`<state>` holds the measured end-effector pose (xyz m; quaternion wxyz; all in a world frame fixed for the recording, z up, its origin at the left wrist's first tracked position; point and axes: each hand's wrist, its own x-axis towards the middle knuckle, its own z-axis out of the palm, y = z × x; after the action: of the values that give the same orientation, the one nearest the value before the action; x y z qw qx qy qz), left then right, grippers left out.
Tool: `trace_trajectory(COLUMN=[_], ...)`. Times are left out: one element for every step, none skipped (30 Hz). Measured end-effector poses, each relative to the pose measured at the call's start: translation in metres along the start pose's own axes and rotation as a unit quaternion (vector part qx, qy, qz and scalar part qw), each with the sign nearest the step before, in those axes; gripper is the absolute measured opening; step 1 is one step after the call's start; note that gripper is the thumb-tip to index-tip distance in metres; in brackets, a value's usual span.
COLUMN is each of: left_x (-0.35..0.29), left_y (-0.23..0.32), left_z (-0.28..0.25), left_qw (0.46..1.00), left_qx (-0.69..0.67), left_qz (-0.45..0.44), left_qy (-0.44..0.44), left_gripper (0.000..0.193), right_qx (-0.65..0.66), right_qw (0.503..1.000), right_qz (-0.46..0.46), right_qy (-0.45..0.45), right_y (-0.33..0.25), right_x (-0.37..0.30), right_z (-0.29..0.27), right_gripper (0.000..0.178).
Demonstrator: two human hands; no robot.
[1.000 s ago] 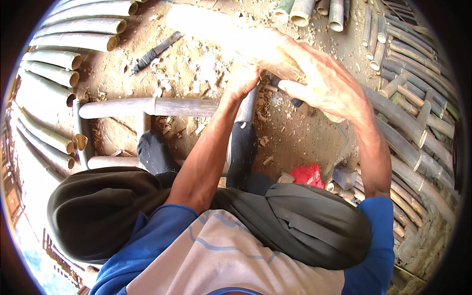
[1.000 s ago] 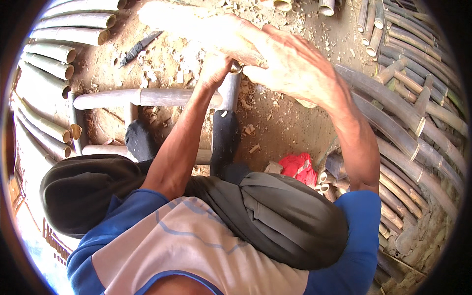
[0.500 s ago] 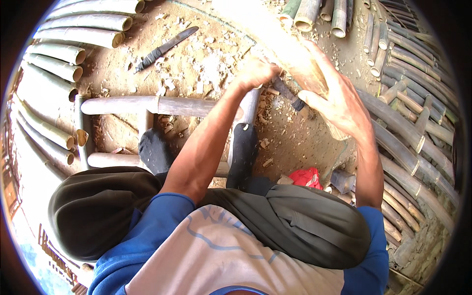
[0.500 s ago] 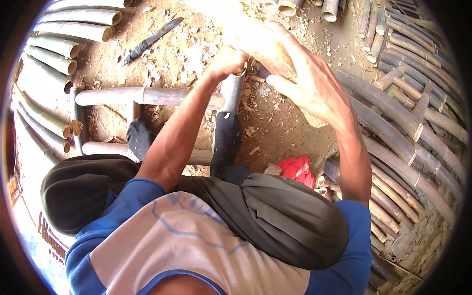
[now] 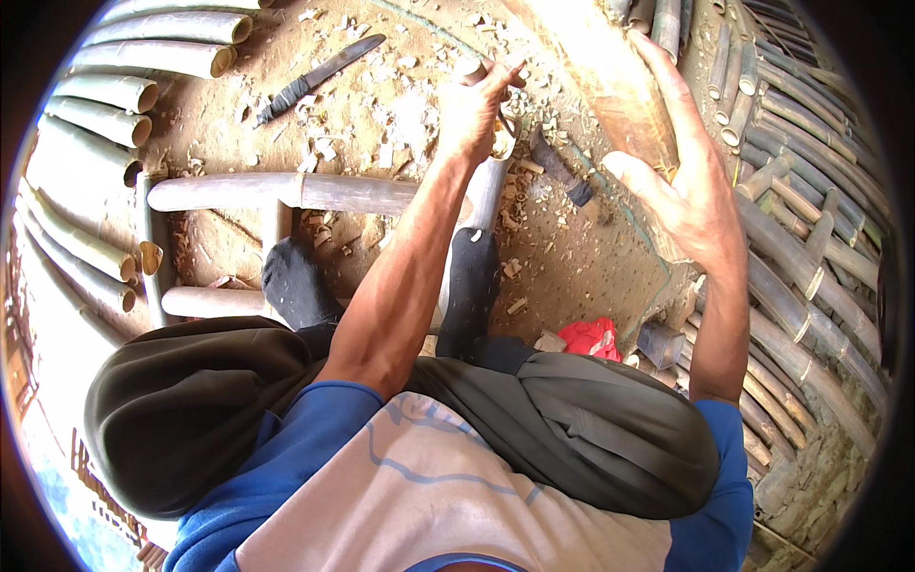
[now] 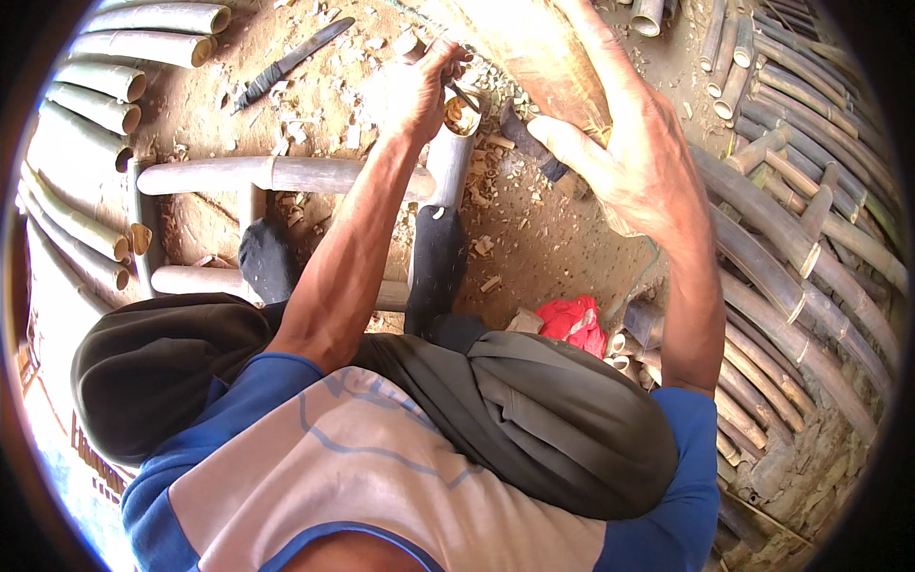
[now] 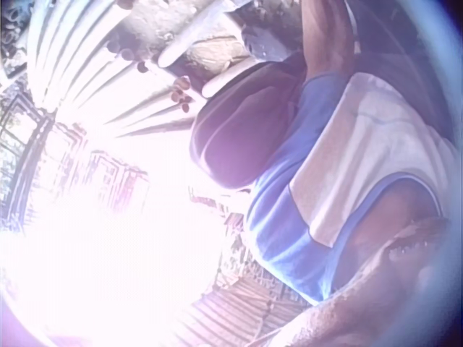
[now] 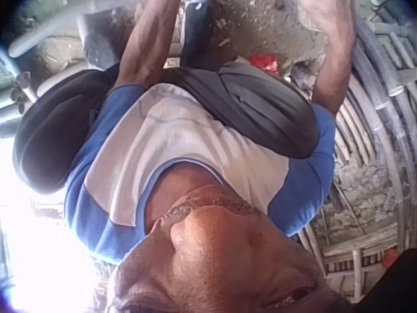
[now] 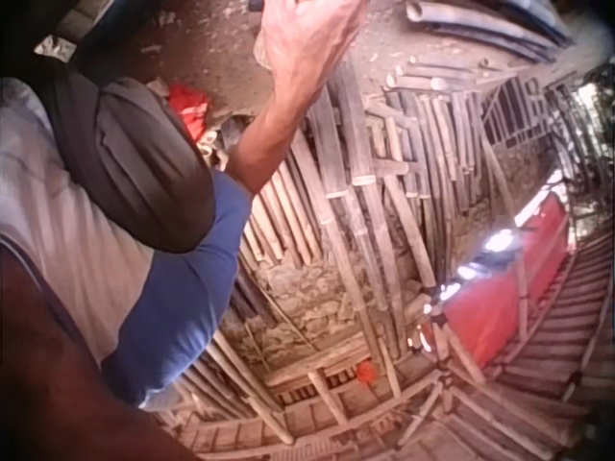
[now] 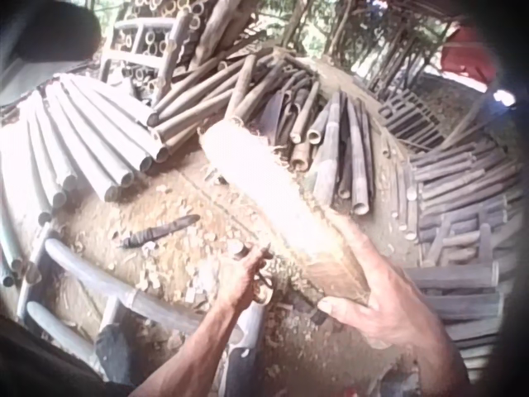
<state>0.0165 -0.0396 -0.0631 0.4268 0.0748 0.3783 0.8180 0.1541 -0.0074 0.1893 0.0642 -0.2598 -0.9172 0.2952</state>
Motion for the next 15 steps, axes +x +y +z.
trace_trajectory(left_x=[-0.001, -0.002, -0.002, -0.003, -0.003, -0.005, -0.007, -0.009, -0.009, -0.01, -0.01, -0.011, -0.012, -0.014, -0.017], left_y=[-0.001, -0.001, 0.0, 0.0, 0.001, 0.001, 0.001, 0.003, 0.002, 0.001, -0.001, -0.004, -0.004, -0.003, -0.002], left_z=[0.001, 0.002, 0.001, 0.001, 0.0, 0.0, 0.002, 0.004, 0.002, -0.003, -0.007, -0.009, -0.008, -0.008, -0.009], left_qw=[1.0, 1.0, 1.0, 0.999, 0.999, 0.999, 0.999, 0.999, 0.999, 0.999, 0.998, 0.998, 0.998, 0.997, 0.995], left_qx=[-0.003, -0.005, -0.013, -0.022, -0.03, -0.028, -0.027, -0.027, -0.03, -0.032, -0.034, -0.041, -0.047, -0.053, -0.068], left_qz=[0.001, 0.003, 0.014, 0.024, 0.034, 0.033, 0.031, 0.028, 0.027, 0.028, 0.029, 0.027, 0.025, 0.023, 0.027], left_qy=[0.003, 0.006, 0.006, 0.006, 0.006, 0.015, 0.024, 0.032, 0.031, 0.031, 0.032, 0.038, 0.043, 0.049, 0.061], left_gripper=[0.021, 0.022, 0.022, 0.022, 0.022, 0.023, 0.023, 0.024, 0.024, 0.025, 0.025, 0.026, 0.026, 0.027, 0.025], right_qx=[-0.012, -0.023, -0.009, 0.004, 0.018, 0.012, 0.004, -0.004, -0.016, -0.025, -0.035, -0.034, -0.032, -0.026, -0.02], right_qw=[1.0, 0.999, 1.0, 1.0, 1.0, 1.0, 1.0, 0.999, 0.999, 0.998, 0.997, 0.996, 0.995, 0.994, 0.993], right_qz=[-0.011, -0.022, -0.019, -0.015, -0.012, -0.02, -0.026, -0.032, -0.044, -0.059, -0.074, -0.082, -0.09, -0.101, -0.112], right_qy=[0.002, 0.003, 0.003, 0.002, 0.001, 0.005, 0.01, 0.014, 0.013, 0.012, 0.011, -0.012, -0.035, -0.037, -0.039], right_y=[0.003, 0.005, 0.005, 0.003, 0.003, 0.004, 0.006, 0.007, 0.008, 0.008, 0.008, 0.005, 0.001, 0.001, 0.001], right_x=[0.0, 0.0, 0.001, 0.001, 0.002, 0.001, 0.001, 0.001, 0.001, 0.002, 0.004, 0.007, 0.013, 0.015, 0.017], right_z=[0.002, 0.003, 0.003, 0.004, 0.004, 0.005, 0.004, 0.003, 0.002, 0.001, 0.0, -0.004, -0.009, -0.005, -0.001], right_gripper=[0.089, 0.089, 0.089, 0.089, 0.088, 0.088, 0.088, 0.088, 0.089, 0.089, 0.09, 0.091, 0.093, 0.093, 0.092])
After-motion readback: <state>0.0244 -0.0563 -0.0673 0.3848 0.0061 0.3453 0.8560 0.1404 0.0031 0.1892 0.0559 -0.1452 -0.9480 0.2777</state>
